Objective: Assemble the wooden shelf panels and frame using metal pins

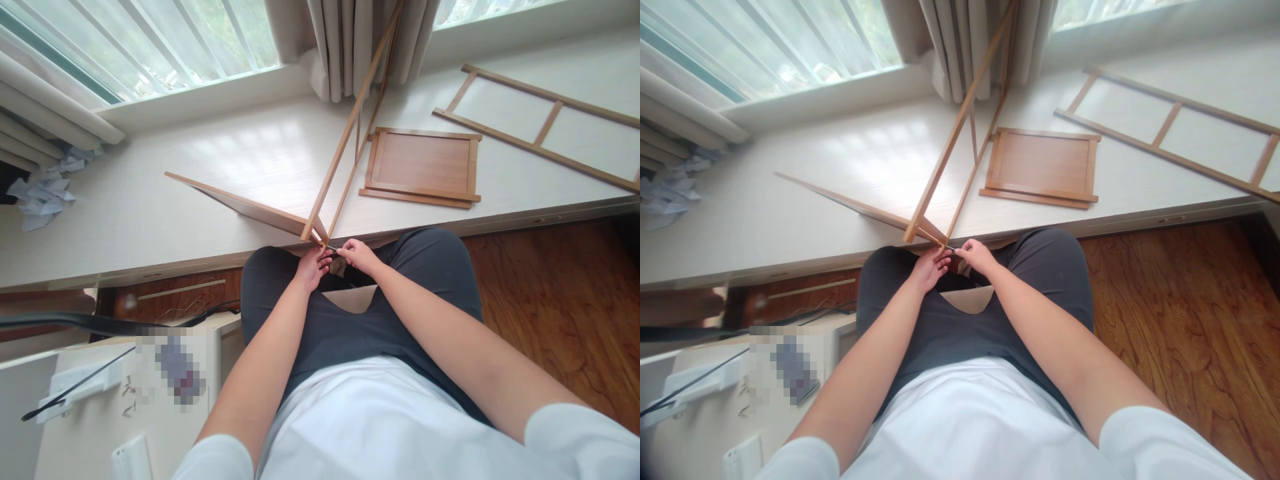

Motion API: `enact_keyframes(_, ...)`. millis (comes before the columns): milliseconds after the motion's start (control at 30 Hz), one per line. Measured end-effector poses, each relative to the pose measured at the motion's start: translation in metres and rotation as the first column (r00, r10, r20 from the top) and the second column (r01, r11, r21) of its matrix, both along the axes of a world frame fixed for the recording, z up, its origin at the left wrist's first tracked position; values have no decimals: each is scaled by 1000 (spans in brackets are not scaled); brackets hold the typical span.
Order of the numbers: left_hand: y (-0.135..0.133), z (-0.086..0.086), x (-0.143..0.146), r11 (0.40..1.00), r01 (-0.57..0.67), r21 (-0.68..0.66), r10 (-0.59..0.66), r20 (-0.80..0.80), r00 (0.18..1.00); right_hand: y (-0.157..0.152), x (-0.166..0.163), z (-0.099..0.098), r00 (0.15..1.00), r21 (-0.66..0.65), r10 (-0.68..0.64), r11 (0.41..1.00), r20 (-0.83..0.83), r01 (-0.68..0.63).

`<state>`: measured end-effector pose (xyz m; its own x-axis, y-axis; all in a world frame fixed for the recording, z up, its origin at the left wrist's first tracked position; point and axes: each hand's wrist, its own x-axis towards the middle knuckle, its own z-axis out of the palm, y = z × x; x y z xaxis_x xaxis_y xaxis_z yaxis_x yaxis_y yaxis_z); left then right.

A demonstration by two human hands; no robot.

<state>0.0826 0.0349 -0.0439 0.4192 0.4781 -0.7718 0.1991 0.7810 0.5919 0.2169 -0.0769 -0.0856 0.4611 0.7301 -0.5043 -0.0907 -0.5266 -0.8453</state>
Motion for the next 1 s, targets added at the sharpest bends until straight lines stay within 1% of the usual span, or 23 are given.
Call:
enact_keyframes(300, 0, -2, 0, 1000, 7, 4, -7, 6, 1000, -1, 1, 2, 999, -7, 9, 1000, 39, -9)
enact_keyframes(600, 1, -2, 0, 1000, 12, 9, -12, -2, 1000, -1, 1, 4, 999, -10, -5, 1000, 34, 5)
enact_keyframes(1000, 0, 1, 1, 1000, 19, 16, -19, -20, 1000, -1, 3, -1, 997, -28, 25, 999, 77, -22)
